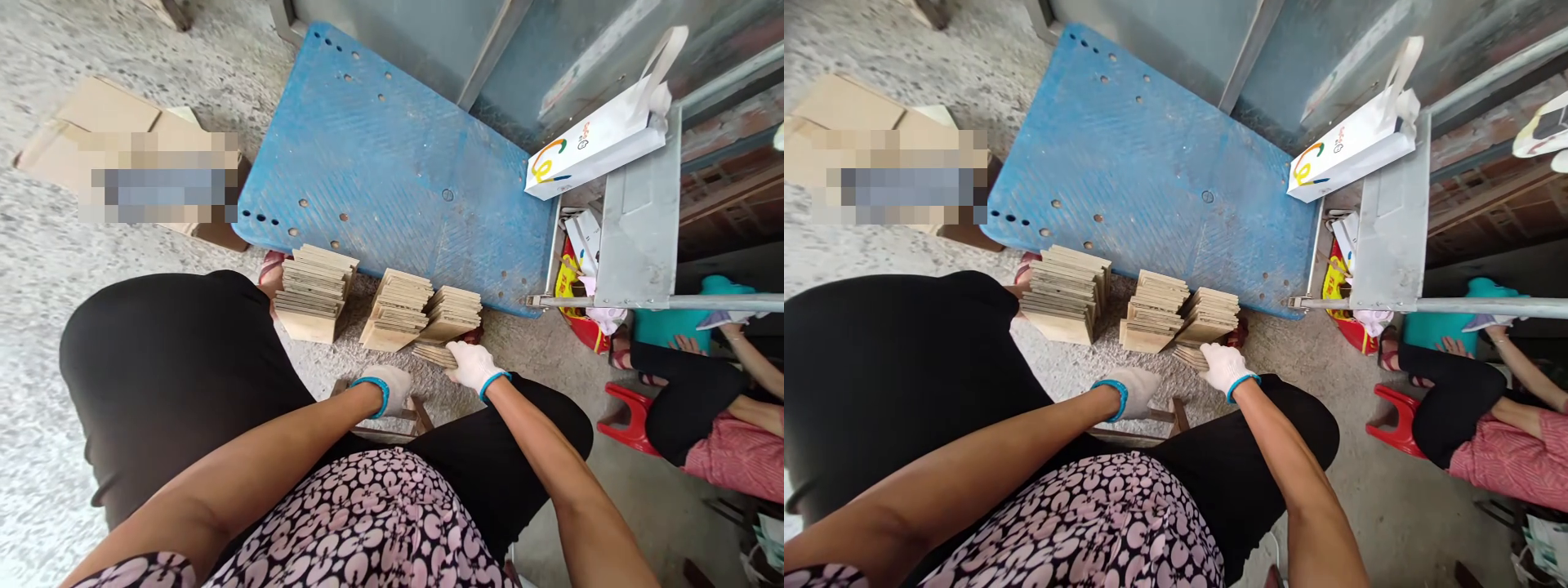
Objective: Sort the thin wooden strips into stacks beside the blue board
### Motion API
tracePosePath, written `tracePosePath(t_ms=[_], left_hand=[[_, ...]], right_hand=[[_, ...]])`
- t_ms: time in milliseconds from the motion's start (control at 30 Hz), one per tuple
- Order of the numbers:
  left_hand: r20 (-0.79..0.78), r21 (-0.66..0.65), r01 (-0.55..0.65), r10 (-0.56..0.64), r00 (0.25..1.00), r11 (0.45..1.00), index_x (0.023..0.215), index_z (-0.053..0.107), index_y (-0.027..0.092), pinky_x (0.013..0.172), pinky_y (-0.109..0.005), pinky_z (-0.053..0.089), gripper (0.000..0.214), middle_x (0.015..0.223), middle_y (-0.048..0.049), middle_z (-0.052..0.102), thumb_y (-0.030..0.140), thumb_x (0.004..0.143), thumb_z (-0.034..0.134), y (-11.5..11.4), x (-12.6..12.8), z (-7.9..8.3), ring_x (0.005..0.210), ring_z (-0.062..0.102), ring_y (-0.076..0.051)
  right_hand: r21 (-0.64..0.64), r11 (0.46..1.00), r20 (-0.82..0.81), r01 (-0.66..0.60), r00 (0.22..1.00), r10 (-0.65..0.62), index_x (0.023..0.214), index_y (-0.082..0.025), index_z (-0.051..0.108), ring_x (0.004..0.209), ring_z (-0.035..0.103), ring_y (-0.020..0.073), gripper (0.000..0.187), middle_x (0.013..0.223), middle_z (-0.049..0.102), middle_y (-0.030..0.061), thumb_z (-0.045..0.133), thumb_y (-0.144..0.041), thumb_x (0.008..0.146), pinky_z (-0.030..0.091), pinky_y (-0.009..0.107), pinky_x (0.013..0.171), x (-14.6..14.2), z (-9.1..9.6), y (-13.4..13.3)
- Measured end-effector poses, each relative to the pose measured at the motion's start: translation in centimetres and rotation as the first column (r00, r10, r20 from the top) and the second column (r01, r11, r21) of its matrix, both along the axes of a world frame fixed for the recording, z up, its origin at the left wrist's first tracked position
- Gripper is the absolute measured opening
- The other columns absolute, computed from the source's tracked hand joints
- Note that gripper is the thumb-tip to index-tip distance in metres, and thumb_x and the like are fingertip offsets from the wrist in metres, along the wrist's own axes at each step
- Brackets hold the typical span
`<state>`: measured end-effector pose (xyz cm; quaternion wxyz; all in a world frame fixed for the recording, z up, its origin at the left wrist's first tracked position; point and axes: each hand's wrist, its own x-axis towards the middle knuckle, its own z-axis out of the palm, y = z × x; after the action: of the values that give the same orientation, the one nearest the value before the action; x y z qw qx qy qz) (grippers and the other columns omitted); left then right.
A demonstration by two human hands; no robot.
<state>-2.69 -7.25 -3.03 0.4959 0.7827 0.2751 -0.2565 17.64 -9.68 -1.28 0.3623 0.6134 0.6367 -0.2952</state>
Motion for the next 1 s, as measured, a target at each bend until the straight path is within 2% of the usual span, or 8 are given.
tracePosePath(t_ms=[133, 400, 600, 733, 867, 1000], left_hand=[[-0.070, 0.027, 0.050, -0.048, 0.996, 0.998, 0.107, 0.071, 0.007, 0.084, -0.049, 0.052, 0.040, 0.104, -0.0267, 0.070, 0.018, 0.068, 0.070, 0.5, 0.4, 1.1, 0.100, 0.066, -0.042], [-0.090, 0.020, 0.054, -0.052, 0.995, 0.998, 0.115, 0.066, 0.009, 0.084, -0.052, 0.052, 0.047, 0.109, -0.0277, 0.068, 0.024, 0.070, 0.067, 0.8, 0.4, 0.3, 0.102, 0.065, -0.043], [-0.077, 0.057, 0.016, -0.012, 0.997, 0.998, 0.109, 0.069, 0.011, 0.085, -0.046, 0.053, 0.040, 0.106, -0.0254, 0.070, 0.021, 0.070, 0.066, 0.9, 0.5, 0.1, 0.101, 0.066, -0.038], [-0.101, 0.052, 0.075, -0.069, 0.992, 0.996, 0.113, 0.067, 0.012, 0.085, -0.043, 0.053, 0.046, 0.108, -0.0238, 0.069, 0.024, 0.068, 0.068, 0.9, 0.4, 0.0, 0.102, 0.066, -0.037], [-0.092, 0.087, 0.038, -0.030, 0.995, 0.995, 0.106, 0.071, 0.012, 0.082, -0.044, 0.053, 0.039, 0.105, -0.0243, 0.070, 0.025, 0.070, 0.066, 0.7, 0.3, 0.2, 0.100, 0.067, -0.038], [-0.070, 0.143, 0.035, -0.025, 0.997, 0.989, 0.103, 0.073, 0.011, 0.078, -0.044, 0.054, 0.036, 0.101, -0.0234, 0.071, 0.021, 0.070, 0.064, 0.3, 0.1, 0.4, 0.095, 0.068, -0.038]], right_hand=[[-0.006, 1.000, -0.012, -0.010, 1.000, 0.010, 0.117, -0.021, 0.054, 0.099, 0.065, 0.0292, 0.041, 0.114, 0.063, 0.0115, 0.062, -0.041, 0.081, 0.050, 0.036, 0.077, -0.2, -1.8, 1.1], [0.010, 1.000, -0.047, -0.017, 0.999, 0.018, 0.114, -0.019, 0.055, 0.097, 0.066, 0.0285, 0.037, 0.112, 0.064, 0.0124, 0.062, -0.034, 0.082, 0.050, 0.036, 0.077, -0.1, -4.2, 1.9], [0.070, 0.997, -0.020, 0.031, 0.999, -0.030, 0.114, -0.017, 0.054, 0.099, 0.064, 0.0289, 0.038, 0.111, 0.064, 0.0130, 0.065, -0.034, 0.081, 0.049, 0.037, 0.081, 0.5, -4.8, 1.4], [0.121, 0.990, -0.028, 0.069, 0.997, -0.066, 0.117, -0.016, 0.053, 0.103, 0.062, 0.0278, 0.039, 0.114, 0.063, 0.0140, 0.063, -0.034, 0.084, 0.047, 0.037, 0.086, 0.0, -4.6, 1.3], [0.172, 0.979, -0.051, 0.113, 0.993, -0.106, 0.125, -0.018, 0.051, 0.117, 0.054, 0.0249, 0.037, 0.129, 0.057, 0.0131, 0.053, -0.031, 0.090, 0.042, 0.033, 0.096, -0.1, -3.3, 1.5], [0.208, 0.960, -0.019, 0.190, 0.982, -0.190, 0.124, -0.021, 0.053, 0.106, 0.062, 0.0253, 0.035, 0.124, 0.061, 0.0110, 0.040, -0.035, 0.095, 0.046, 0.035, 0.085, -0.5, -0.9, 1.1]])
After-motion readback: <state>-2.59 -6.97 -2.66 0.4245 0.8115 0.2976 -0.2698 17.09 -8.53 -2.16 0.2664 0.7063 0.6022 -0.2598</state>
